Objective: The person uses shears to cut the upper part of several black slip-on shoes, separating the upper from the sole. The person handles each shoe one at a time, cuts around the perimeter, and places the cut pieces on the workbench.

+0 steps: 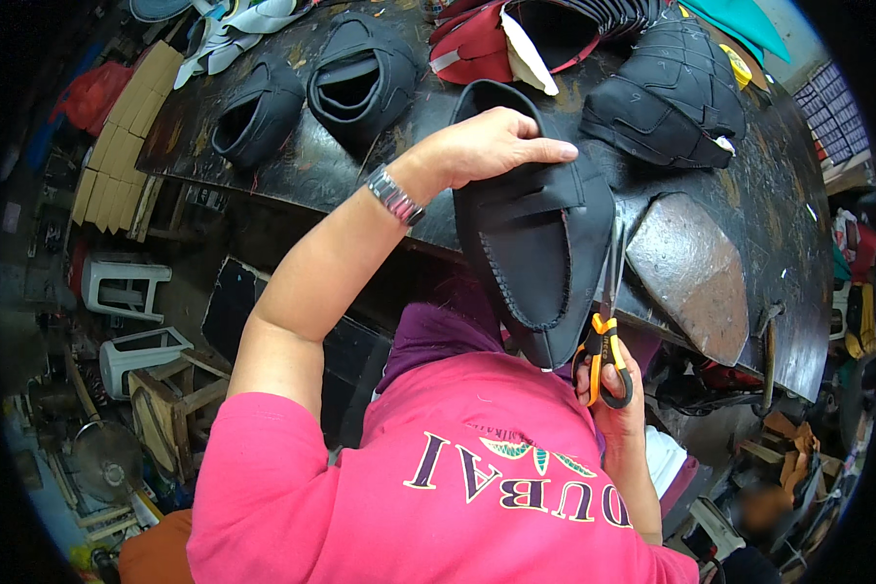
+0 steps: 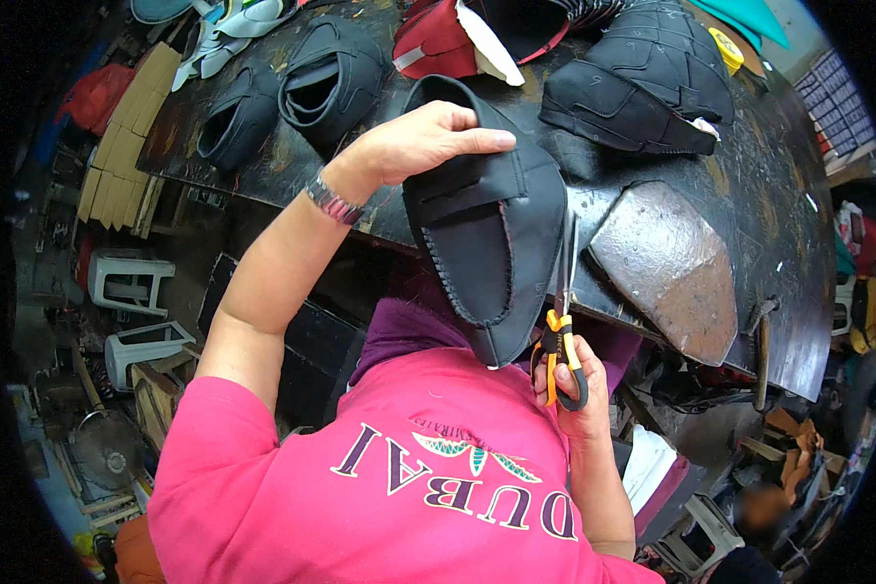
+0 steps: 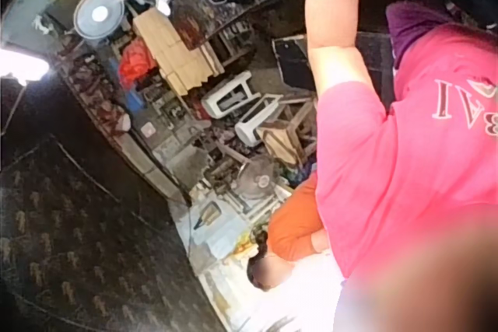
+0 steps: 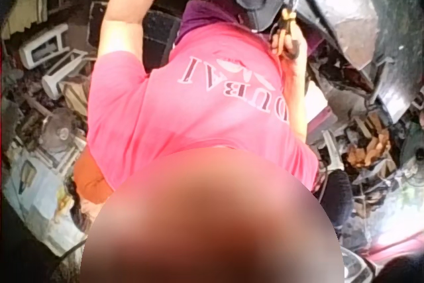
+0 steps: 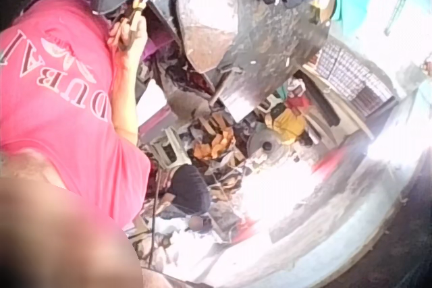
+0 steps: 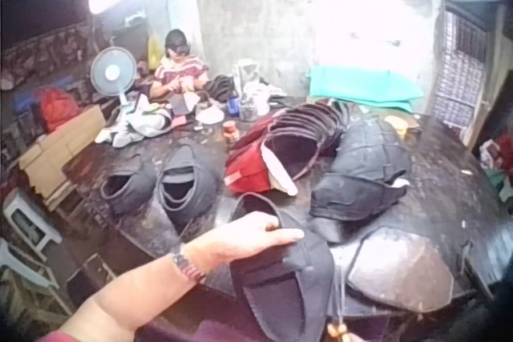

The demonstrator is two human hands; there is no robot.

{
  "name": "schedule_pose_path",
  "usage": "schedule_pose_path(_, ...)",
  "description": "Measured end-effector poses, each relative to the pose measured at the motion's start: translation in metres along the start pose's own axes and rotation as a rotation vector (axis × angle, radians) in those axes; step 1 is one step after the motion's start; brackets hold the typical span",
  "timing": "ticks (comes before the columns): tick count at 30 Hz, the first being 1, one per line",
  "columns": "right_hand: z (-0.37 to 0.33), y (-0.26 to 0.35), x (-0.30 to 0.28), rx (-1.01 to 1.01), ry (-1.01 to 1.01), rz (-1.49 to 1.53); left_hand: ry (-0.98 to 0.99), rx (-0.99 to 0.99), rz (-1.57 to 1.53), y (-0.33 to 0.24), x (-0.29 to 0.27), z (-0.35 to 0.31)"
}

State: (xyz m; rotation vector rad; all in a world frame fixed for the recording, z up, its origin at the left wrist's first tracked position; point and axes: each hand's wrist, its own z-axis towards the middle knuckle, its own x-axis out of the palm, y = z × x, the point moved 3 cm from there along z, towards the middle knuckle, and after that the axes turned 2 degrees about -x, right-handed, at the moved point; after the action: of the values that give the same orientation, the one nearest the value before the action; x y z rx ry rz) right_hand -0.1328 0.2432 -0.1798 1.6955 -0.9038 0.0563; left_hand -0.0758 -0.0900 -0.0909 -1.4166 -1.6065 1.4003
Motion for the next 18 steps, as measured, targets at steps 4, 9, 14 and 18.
schedule_pose_path(4,0.000,0.008,0.001,-0.022,0.021,0.005,-0.025,0.132,-0.202,0.000,-0.001,-0.016)
schedule_pose_path(9,0.009,0.016,0.012,0.040,0.153,0.024,0.071,0.191,-0.261,0.001,0.000,-0.034)
schedule_pose_path(14,0.019,0.024,0.026,-0.008,0.147,0.013,0.062,0.250,-0.301,-0.005,0.006,-0.046)
schedule_pose_path(18,0.018,0.023,0.026,-0.034,0.034,0.112,-0.015,0.263,-0.301,-0.008,0.003,-0.058)
